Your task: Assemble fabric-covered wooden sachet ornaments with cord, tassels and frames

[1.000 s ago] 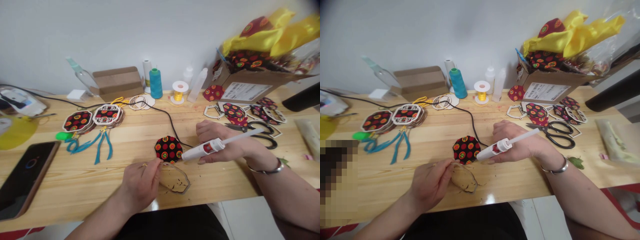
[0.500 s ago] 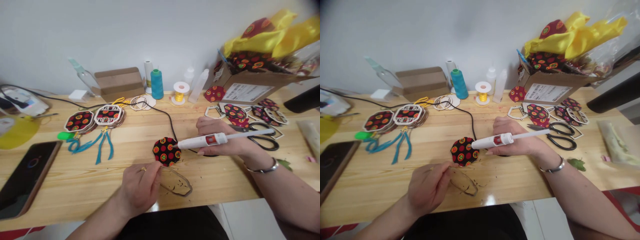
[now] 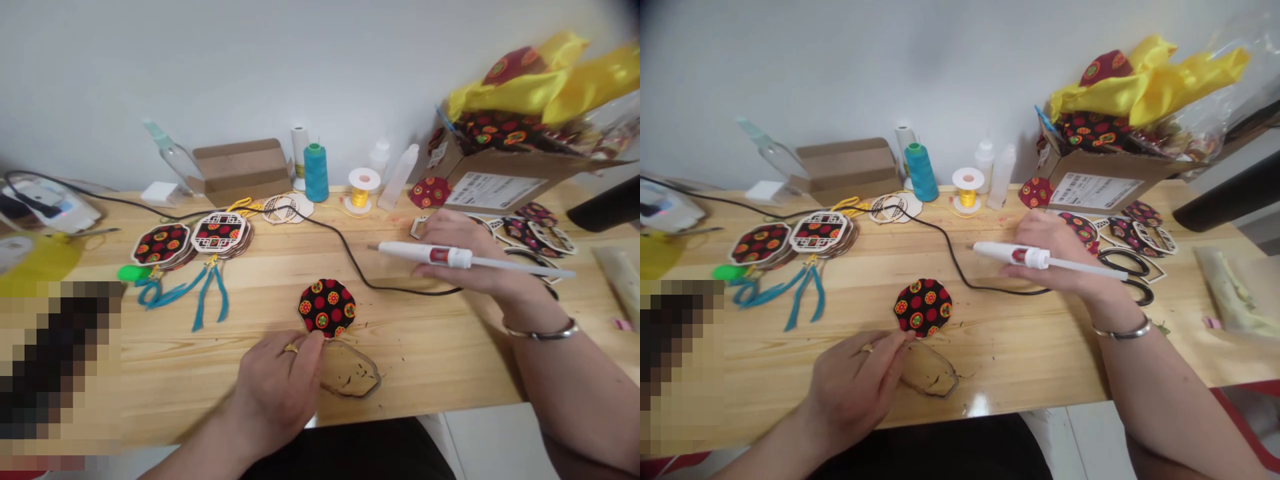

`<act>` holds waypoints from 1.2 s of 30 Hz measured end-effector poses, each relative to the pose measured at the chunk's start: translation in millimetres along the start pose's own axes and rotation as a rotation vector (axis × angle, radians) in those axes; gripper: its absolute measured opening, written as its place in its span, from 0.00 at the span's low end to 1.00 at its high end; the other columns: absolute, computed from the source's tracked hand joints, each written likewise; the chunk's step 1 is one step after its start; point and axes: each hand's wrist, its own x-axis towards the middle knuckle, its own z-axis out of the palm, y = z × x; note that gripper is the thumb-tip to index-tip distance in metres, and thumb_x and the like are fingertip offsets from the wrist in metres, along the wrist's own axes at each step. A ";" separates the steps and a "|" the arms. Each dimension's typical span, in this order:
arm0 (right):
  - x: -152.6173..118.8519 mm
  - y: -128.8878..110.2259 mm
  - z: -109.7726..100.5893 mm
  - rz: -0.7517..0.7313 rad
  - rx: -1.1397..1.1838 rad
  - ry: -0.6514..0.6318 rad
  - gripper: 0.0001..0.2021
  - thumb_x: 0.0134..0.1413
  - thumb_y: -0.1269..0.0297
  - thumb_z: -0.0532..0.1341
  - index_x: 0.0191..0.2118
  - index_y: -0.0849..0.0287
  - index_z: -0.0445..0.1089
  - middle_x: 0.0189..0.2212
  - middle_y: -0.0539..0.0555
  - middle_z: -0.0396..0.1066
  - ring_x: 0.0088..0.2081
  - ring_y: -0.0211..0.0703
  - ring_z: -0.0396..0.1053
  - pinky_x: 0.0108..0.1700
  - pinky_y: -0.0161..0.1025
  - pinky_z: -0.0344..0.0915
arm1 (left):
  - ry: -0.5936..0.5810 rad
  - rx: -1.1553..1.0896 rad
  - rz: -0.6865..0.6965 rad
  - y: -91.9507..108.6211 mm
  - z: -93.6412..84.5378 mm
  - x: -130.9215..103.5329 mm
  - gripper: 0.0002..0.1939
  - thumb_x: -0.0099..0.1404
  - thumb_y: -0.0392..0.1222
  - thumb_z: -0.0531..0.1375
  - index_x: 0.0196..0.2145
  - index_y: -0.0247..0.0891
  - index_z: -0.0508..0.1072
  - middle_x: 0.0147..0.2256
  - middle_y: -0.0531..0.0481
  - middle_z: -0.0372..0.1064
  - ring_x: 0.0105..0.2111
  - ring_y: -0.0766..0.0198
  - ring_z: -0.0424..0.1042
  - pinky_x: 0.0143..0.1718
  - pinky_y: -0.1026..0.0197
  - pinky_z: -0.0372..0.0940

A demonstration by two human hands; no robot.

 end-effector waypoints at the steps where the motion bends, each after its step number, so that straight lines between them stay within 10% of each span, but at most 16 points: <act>1: -3.7 6.0 -4.8 0.035 -0.118 0.042 0.15 0.52 0.50 0.60 0.26 0.56 0.65 0.24 0.54 0.65 0.32 0.47 0.61 0.38 0.46 0.55 | 0.005 0.005 0.006 0.4 -0.5 -0.2 0.08 0.60 0.31 0.55 0.37 0.32 0.71 0.26 0.46 0.76 0.26 0.56 0.75 0.24 0.56 0.71; 6: -13.5 23.5 -8.8 0.067 -0.597 0.246 0.13 0.52 0.51 0.61 0.31 0.56 0.68 0.30 0.59 0.71 0.40 0.59 0.61 0.43 0.52 0.50 | -0.017 0.002 0.057 0.0 1.4 -4.3 0.15 0.58 0.27 0.52 0.42 0.28 0.70 0.32 0.42 0.77 0.32 0.55 0.76 0.29 0.56 0.74; 16: 14.5 -26.3 34.0 -0.199 -0.121 -0.001 0.17 0.54 0.49 0.58 0.32 0.60 0.70 0.31 0.55 0.72 0.40 0.48 0.62 0.41 0.44 0.54 | 0.020 -0.058 0.063 -0.6 10.4 -0.6 0.16 0.59 0.28 0.50 0.43 0.30 0.70 0.34 0.41 0.77 0.35 0.56 0.76 0.34 0.56 0.74; 36: 21.0 -51.2 44.2 -0.245 0.057 -0.206 0.21 0.51 0.43 0.58 0.26 0.59 0.68 0.27 0.53 0.67 0.40 0.46 0.57 0.44 0.44 0.53 | 0.009 -0.145 0.044 4.4 3.5 6.1 0.13 0.58 0.27 0.51 0.39 0.26 0.71 0.35 0.37 0.77 0.35 0.52 0.77 0.34 0.54 0.74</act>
